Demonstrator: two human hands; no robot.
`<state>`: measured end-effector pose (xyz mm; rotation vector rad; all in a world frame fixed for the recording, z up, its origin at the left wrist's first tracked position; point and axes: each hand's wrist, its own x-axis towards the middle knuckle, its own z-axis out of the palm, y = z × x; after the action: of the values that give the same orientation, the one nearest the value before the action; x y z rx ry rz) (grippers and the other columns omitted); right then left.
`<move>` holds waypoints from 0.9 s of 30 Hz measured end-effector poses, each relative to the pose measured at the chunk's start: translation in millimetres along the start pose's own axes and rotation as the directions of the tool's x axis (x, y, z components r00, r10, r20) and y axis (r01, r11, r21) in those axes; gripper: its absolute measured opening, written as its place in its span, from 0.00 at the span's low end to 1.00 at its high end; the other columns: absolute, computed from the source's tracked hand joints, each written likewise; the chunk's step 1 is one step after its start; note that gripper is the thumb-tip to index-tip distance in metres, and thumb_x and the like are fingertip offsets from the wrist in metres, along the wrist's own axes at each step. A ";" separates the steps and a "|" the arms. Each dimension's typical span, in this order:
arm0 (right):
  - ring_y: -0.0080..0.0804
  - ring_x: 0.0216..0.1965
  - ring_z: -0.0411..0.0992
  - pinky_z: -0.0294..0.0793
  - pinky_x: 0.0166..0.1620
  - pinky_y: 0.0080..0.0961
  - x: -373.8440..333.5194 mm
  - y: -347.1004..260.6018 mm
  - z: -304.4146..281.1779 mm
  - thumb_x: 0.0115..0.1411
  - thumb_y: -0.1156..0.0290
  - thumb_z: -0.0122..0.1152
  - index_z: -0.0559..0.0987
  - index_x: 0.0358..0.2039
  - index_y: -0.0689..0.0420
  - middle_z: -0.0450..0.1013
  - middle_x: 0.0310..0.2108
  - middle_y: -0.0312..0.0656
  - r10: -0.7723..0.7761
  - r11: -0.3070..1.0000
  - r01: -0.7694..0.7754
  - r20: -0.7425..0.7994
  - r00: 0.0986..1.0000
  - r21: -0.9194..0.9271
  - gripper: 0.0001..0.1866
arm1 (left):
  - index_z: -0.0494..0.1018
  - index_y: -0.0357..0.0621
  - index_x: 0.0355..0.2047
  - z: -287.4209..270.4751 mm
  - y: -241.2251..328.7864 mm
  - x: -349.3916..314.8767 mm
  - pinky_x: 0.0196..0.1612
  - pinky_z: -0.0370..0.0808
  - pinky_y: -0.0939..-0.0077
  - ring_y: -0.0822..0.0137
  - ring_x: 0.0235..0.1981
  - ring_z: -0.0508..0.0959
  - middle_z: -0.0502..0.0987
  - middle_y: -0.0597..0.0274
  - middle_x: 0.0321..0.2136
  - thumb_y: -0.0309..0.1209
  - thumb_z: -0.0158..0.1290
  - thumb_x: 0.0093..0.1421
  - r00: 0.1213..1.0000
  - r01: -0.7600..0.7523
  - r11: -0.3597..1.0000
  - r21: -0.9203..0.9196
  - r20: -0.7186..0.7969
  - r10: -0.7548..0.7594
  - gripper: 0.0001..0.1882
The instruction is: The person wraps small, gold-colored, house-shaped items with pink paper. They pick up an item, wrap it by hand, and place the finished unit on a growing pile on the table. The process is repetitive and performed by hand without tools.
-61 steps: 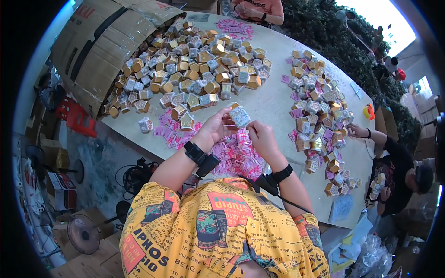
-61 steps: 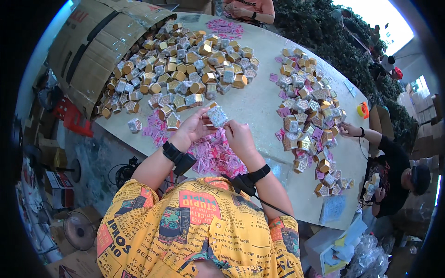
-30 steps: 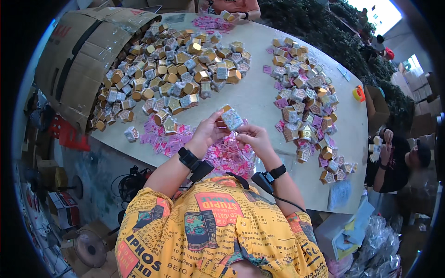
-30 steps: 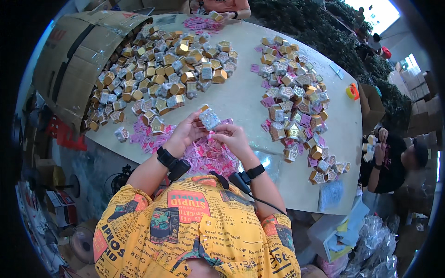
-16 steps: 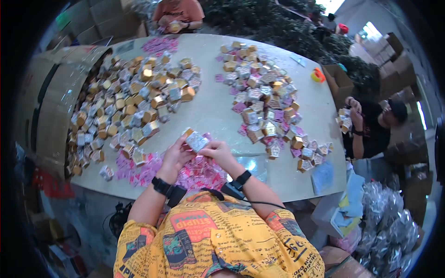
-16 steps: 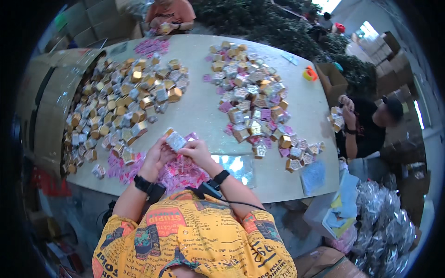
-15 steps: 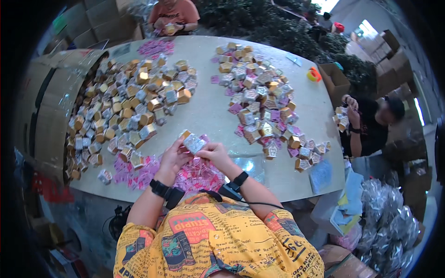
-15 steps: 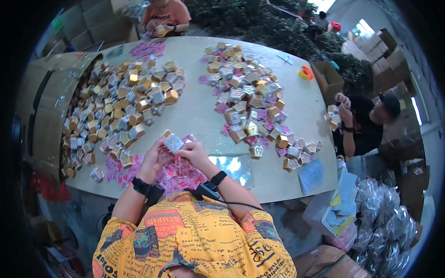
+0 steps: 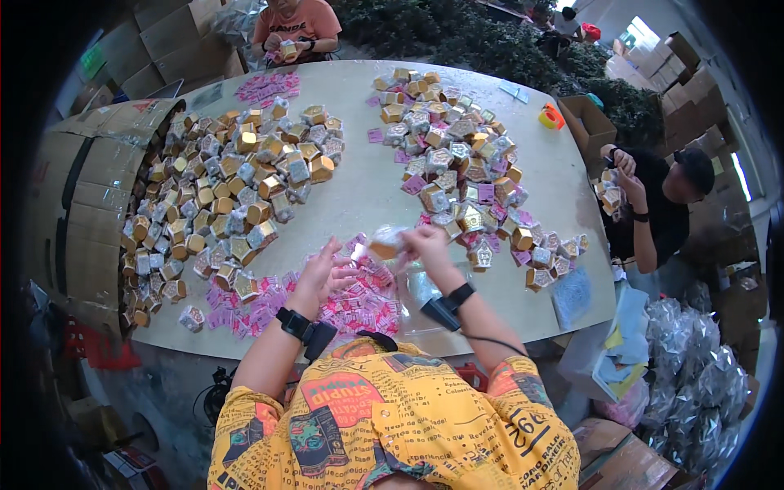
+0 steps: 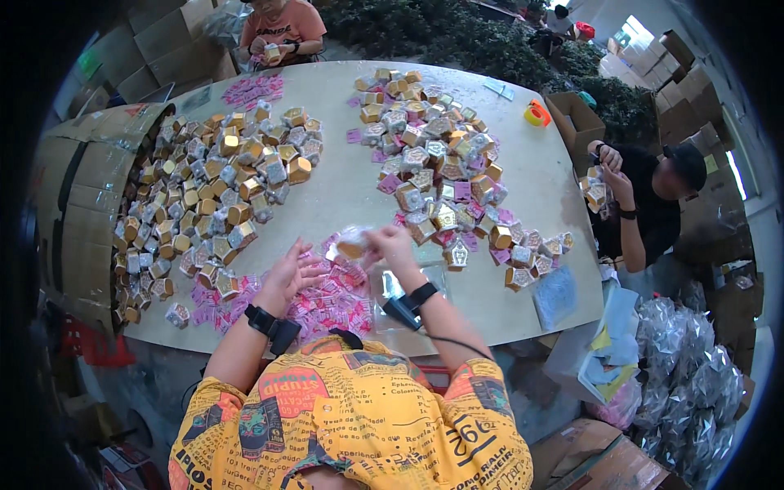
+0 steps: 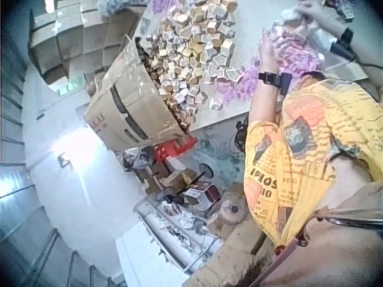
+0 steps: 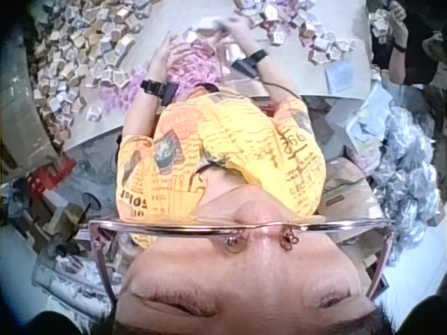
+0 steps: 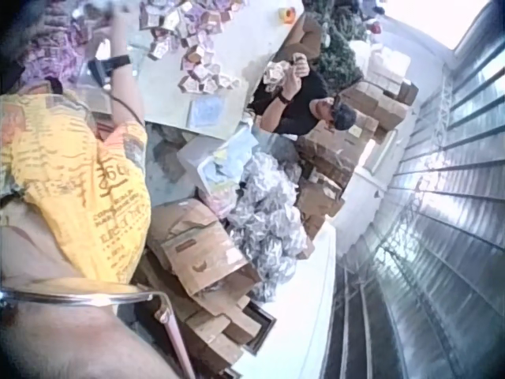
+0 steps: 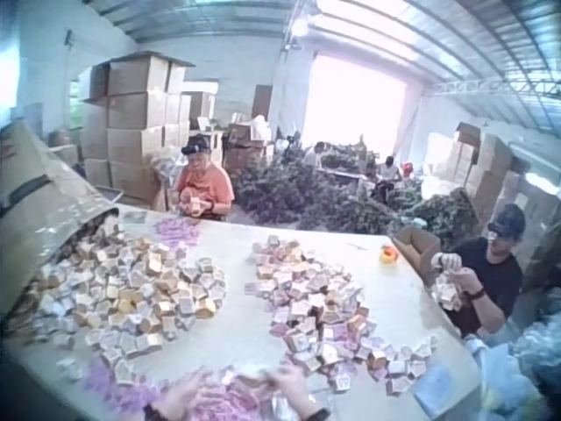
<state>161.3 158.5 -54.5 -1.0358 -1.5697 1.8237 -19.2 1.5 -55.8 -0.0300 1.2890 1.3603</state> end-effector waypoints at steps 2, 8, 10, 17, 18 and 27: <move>0.19 0.14 0.68 0.63 0.17 0.14 19.3 -22.6 -40.3 0.55 0.67 0.62 0.75 0.19 0.59 0.72 0.16 0.36 -0.039 0.998 0.043 -0.085 0.996 0.038 0.11 | 0.66 0.38 0.46 -21.3 1.1 6.4 0.31 0.79 0.69 0.61 0.32 0.77 0.71 0.52 0.38 0.43 0.49 0.61 0.995 -0.097 0.994 0.044 -0.013 0.098 0.22; 0.44 0.46 0.68 0.70 0.41 0.40 68.4 -30.5 -91.5 0.48 0.64 0.61 0.76 0.43 0.48 0.58 0.57 0.48 -0.349 -0.063 0.059 0.078 0.934 -0.996 0.19 | 0.69 0.39 0.39 -70.4 15.9 -5.5 0.29 0.78 0.72 0.65 0.26 0.76 0.73 0.58 0.29 0.33 0.49 0.60 0.962 -0.219 0.975 0.031 -0.158 0.221 0.11; 0.49 0.55 0.59 0.63 0.48 0.57 71.4 -0.5 -84.0 0.52 0.64 0.55 0.76 0.43 0.44 0.54 0.60 0.45 -0.260 -0.323 0.280 0.369 0.892 -0.904 0.16 | 0.69 0.40 0.37 -81.2 11.3 -3.5 0.29 0.78 0.72 0.66 0.26 0.76 0.74 0.59 0.27 0.33 0.49 0.60 0.954 -0.241 0.970 0.028 -0.177 0.242 0.09; 0.45 0.60 0.55 0.47 0.56 0.71 113.1 35.6 -153.3 0.58 0.63 0.46 0.78 0.41 0.41 0.55 0.61 0.37 -0.029 -0.412 0.414 0.466 0.884 -0.812 0.14 | 0.70 0.40 0.36 -95.6 10.7 -15.4 0.28 0.78 0.74 0.68 0.26 0.76 0.74 0.59 0.27 0.31 0.49 0.60 0.934 -0.200 0.975 0.093 -0.283 0.218 0.08; 0.44 0.61 0.55 0.49 0.57 0.66 118.4 38.9 -168.7 0.57 0.64 0.47 0.78 0.42 0.41 0.56 0.61 0.38 -0.057 -0.421 0.381 0.444 0.894 -0.823 0.14 | 0.70 0.40 0.36 -101.8 6.7 -9.5 0.27 0.78 0.75 0.68 0.25 0.77 0.74 0.60 0.27 0.31 0.49 0.60 0.935 -0.186 0.979 0.085 -0.290 0.203 0.08; 0.41 0.57 0.60 0.51 0.60 0.49 59.6 29.9 -180.0 0.52 0.61 0.52 0.74 0.44 0.44 0.59 0.58 0.43 0.062 -0.158 0.597 0.596 0.801 -0.786 0.17 | 0.68 0.39 0.40 -82.8 3.9 19.4 0.28 0.79 0.75 0.66 0.26 0.78 0.75 0.55 0.30 0.31 0.49 0.61 0.971 -0.072 0.987 0.143 -0.217 0.103 0.10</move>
<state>276.2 304.3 -103.3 -0.4741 -3.3164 0.0567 -80.8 -39.0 -98.3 -0.0349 1.5860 1.3710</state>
